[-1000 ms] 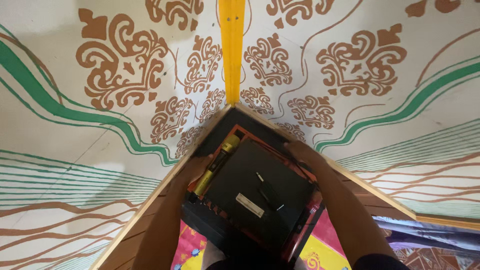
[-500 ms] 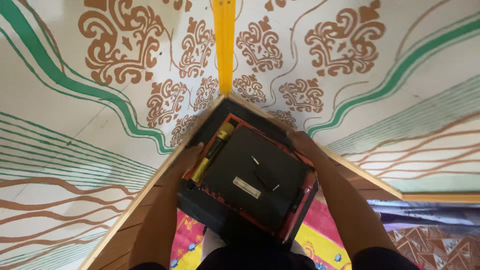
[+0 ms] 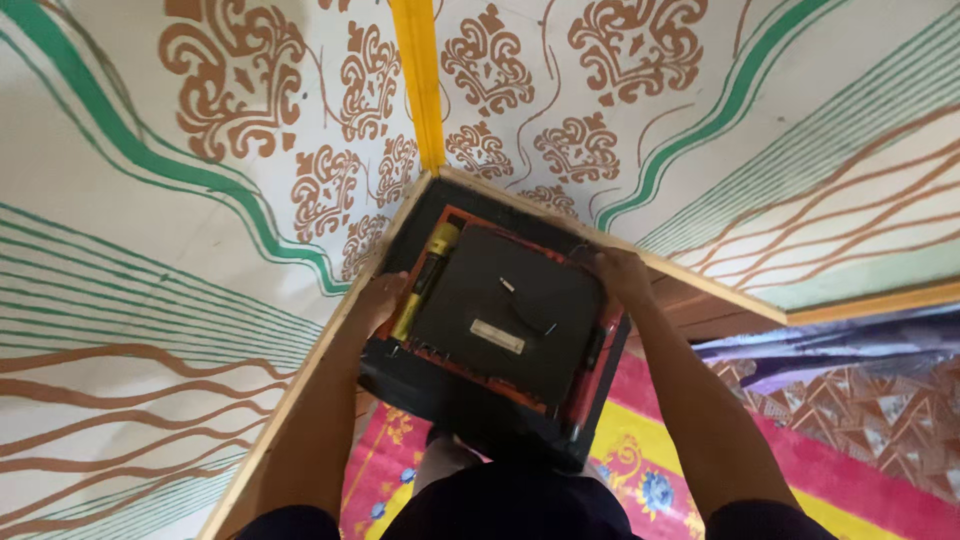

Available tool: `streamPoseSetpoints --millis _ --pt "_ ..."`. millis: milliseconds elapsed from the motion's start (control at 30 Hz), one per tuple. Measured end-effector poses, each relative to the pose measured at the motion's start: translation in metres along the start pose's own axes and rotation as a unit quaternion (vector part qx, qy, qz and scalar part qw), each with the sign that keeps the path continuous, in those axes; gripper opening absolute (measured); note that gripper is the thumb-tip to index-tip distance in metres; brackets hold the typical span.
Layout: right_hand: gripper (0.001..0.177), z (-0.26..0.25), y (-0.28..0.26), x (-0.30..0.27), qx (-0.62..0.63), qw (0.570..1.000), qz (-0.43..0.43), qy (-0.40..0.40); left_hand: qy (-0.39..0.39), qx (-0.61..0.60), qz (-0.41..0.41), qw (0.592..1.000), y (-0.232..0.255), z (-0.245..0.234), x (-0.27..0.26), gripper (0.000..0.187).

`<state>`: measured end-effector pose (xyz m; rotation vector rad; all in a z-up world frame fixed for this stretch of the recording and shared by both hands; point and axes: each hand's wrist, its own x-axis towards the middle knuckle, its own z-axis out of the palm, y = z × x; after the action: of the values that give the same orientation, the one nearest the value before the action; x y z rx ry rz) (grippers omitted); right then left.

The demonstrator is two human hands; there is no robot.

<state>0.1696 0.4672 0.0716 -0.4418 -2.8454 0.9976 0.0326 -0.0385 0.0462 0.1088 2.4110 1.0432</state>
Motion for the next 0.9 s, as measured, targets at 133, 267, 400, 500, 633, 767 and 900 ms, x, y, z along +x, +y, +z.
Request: streamPoseSetpoints --millis 133,267,400,500,633,767,900 --pt "0.034 0.006 0.001 -0.035 0.008 0.991 -0.021 0.13 -0.009 -0.049 0.042 0.998 -0.012 -0.004 -0.001 0.054" --pt "0.031 0.012 0.01 -0.073 0.033 0.984 0.048 0.169 -0.021 -0.034 0.051 0.998 -0.012 -0.008 0.001 0.056" --pt "0.029 0.009 0.007 -0.107 -0.03 0.969 0.153 0.192 0.028 -0.04 0.109 0.993 -0.014 0.003 0.002 0.054" --pt "0.033 0.009 0.011 -0.142 0.001 0.978 0.163 0.134 0.025 -0.031 0.138 0.99 -0.007 0.001 0.007 0.052" --pt "0.029 0.016 0.011 -0.169 0.038 0.967 0.244 0.066 0.032 -0.028 0.156 0.987 -0.003 0.009 -0.002 0.049" --pt "0.018 0.016 0.005 -0.179 0.29 0.899 0.327 -0.007 0.076 -0.006 0.167 0.983 0.002 0.009 -0.013 0.047" --pt "0.026 0.011 -0.017 -0.179 0.382 0.823 0.414 -0.077 0.054 0.026 0.09 0.994 0.018 0.001 -0.029 0.046"
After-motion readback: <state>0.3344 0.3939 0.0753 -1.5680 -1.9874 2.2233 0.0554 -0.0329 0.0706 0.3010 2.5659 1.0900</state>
